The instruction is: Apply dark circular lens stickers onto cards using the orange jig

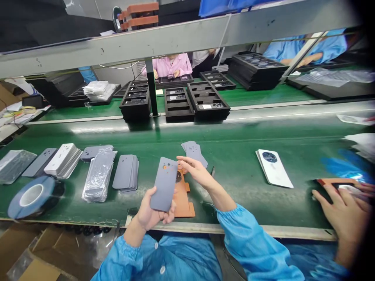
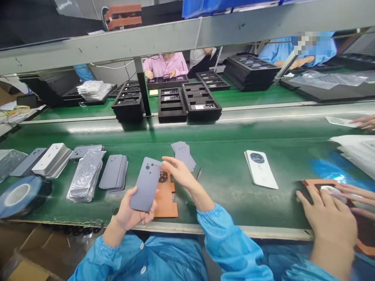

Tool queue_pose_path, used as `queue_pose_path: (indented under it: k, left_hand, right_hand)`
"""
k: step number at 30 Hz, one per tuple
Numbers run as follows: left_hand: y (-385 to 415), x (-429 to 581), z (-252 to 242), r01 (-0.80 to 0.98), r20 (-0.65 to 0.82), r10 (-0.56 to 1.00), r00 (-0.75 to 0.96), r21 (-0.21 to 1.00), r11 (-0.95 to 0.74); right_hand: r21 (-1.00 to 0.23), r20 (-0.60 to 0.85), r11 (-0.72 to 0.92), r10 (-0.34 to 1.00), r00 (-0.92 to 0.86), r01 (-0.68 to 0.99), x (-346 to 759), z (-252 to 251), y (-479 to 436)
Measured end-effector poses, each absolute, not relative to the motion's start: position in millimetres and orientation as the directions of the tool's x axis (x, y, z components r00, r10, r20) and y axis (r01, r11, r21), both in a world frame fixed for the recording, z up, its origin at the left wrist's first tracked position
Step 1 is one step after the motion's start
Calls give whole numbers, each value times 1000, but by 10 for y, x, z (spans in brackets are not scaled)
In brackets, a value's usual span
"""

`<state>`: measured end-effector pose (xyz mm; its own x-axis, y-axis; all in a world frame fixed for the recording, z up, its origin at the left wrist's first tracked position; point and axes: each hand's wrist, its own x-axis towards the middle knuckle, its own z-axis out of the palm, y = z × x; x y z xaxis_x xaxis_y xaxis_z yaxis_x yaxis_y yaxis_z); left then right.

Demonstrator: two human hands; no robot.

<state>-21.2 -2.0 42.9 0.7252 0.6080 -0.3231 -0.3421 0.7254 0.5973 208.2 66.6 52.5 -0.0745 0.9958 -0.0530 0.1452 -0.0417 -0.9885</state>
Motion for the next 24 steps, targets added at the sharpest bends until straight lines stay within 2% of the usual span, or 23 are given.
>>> queue_pose_path:
  k: [1,3,5,7,8,9,11,13,15,18,21,24]
  left_hand:
    - [-59,-170,404,-338,-305,582,753,579,742]
    - [-116,-97,346,-306,-311,579,754,614,728]
    - [-156,-53,284,-224,-351,663,661,751,621]
    - [-190,-47,218,-75,-295,842,452,928,365]
    - [-209,-55,183,41,-192,926,324,981,189]
    - [-231,-68,148,177,-42,976,216,984,3]
    - [-288,-97,81,430,280,948,151,845,-318]
    - [-364,-114,18,572,455,845,279,628,-527]
    - [-447,-114,-44,625,457,769,446,456,-633]
    - [-544,-91,-142,685,333,737,588,279,-673]
    - [-577,-71,-226,723,265,734,625,158,-672]
    - [-570,-60,-271,751,253,746,616,98,-653]
  right_hand:
    - [-997,-64,-56,989,-137,57,2056,586,635]
    - [-997,-72,-78,969,-235,-14,2026,688,586]
    - [-998,-65,-65,965,-254,8,2033,753,565]
    - [-997,-48,-33,971,-233,69,2065,780,568]
    - [-996,-39,-18,973,-227,92,2083,781,574]
    - [-994,-29,-4,974,-226,109,2098,777,581]
    - [-990,-11,22,973,-229,141,2111,754,590]
    - [-975,9,56,976,-218,213,2105,720,586]
    - [-949,25,89,977,-210,302,2092,681,565]
    - [-906,52,140,974,-222,400,2080,624,506]
    - [-858,117,200,973,-199,474,2072,578,432]
    - [-774,175,263,963,-204,576,2032,514,368]
